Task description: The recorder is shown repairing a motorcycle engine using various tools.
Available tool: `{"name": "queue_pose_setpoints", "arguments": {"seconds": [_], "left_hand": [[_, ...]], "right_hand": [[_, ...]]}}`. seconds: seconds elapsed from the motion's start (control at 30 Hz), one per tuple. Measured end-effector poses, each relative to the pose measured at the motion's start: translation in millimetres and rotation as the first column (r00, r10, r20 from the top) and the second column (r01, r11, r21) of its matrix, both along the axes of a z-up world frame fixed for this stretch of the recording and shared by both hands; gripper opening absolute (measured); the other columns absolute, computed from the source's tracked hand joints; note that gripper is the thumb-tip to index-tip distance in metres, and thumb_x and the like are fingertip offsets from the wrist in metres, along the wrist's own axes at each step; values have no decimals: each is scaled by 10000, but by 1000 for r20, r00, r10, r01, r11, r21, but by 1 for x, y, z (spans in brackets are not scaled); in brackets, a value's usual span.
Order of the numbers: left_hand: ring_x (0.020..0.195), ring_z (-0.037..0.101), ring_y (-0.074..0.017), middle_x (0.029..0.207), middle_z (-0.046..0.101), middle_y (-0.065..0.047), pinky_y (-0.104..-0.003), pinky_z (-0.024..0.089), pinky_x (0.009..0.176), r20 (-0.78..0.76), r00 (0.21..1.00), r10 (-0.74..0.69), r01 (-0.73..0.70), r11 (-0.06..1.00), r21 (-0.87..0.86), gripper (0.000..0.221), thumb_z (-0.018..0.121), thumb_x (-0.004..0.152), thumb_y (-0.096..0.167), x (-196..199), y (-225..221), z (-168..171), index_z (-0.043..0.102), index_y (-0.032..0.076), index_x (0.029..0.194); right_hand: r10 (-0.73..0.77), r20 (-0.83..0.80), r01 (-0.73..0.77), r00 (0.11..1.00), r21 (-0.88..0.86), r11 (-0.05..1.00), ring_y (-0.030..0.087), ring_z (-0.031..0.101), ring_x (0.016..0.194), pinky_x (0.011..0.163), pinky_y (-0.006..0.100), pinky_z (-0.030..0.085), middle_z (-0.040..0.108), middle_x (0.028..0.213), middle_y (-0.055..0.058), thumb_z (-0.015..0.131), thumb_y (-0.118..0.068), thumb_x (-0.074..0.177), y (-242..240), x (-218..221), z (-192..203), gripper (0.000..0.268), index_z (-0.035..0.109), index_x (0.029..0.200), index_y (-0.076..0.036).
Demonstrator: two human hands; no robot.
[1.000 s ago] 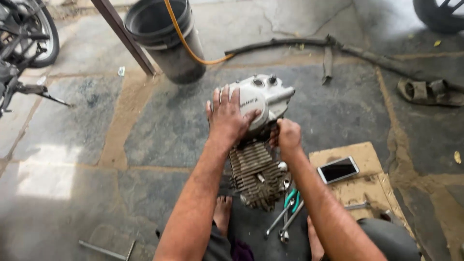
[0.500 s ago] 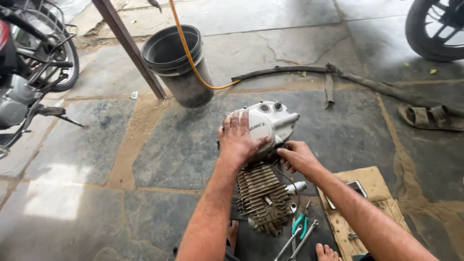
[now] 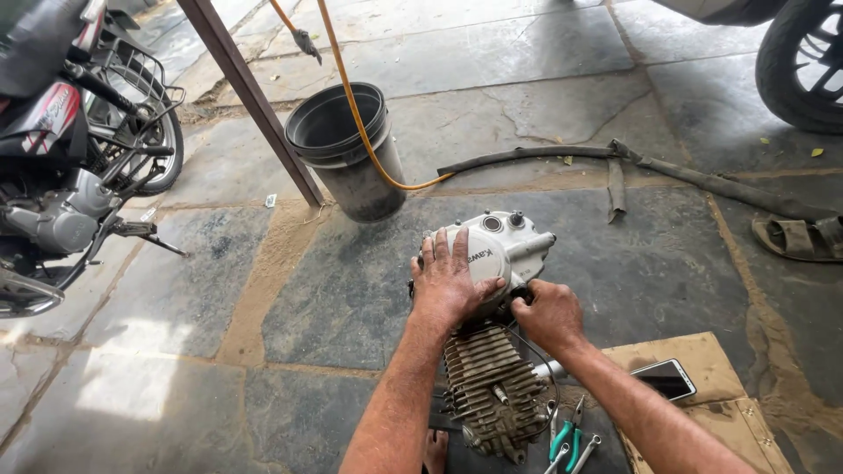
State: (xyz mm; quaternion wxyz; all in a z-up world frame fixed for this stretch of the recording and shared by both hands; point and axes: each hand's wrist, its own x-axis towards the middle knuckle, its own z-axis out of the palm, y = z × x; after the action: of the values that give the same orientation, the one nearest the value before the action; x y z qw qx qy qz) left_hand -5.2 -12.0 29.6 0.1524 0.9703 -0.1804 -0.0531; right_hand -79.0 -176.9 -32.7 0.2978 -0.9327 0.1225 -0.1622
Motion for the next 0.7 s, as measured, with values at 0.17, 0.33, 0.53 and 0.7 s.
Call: {"name": "queue_pose_setpoints", "arguments": {"seconds": [0.17,0.33,0.53,0.7], "left_hand": [[1567,55,-410,1691,102,-188,-649,109,1226,-3,1000,16,-16,1000,4,1134,685,809,752,3,-3,-4,129,198,1628],[1571,38,-393,1696,91,-174,-652,101,1227,-48,998,29,-28,999,16,1139,672,800,764,3,-1,-2,117,212,1627],[1577,42,-387,1698,100,-179,-655,106,1225,-18,1000,8,-8,1000,10,1116,654,810,774,3,1,-7,148,206,1627],[1574,52,-372,1687,115,-179,-654,97,1228,8,1000,-3,3,1000,27,1090,618,822,794,2,3,-11,153,217,1620]], "right_hand": [[307,65,-200,949,-628,752,258,715,608,564,401,584,692,684,138,608,-57,900,-7,0,-21,146,678,775,-29],[258,81,-206,963,-399,894,238,708,677,643,388,604,716,790,124,630,-44,839,-21,12,-22,62,687,814,-45],[185,-405,104,895,594,797,148,630,579,455,323,485,676,729,77,710,-311,934,-41,10,8,335,736,1085,-13],[272,-413,102,869,688,718,163,651,593,457,303,501,693,739,81,670,-314,949,-44,20,-21,364,746,1105,6]]}}
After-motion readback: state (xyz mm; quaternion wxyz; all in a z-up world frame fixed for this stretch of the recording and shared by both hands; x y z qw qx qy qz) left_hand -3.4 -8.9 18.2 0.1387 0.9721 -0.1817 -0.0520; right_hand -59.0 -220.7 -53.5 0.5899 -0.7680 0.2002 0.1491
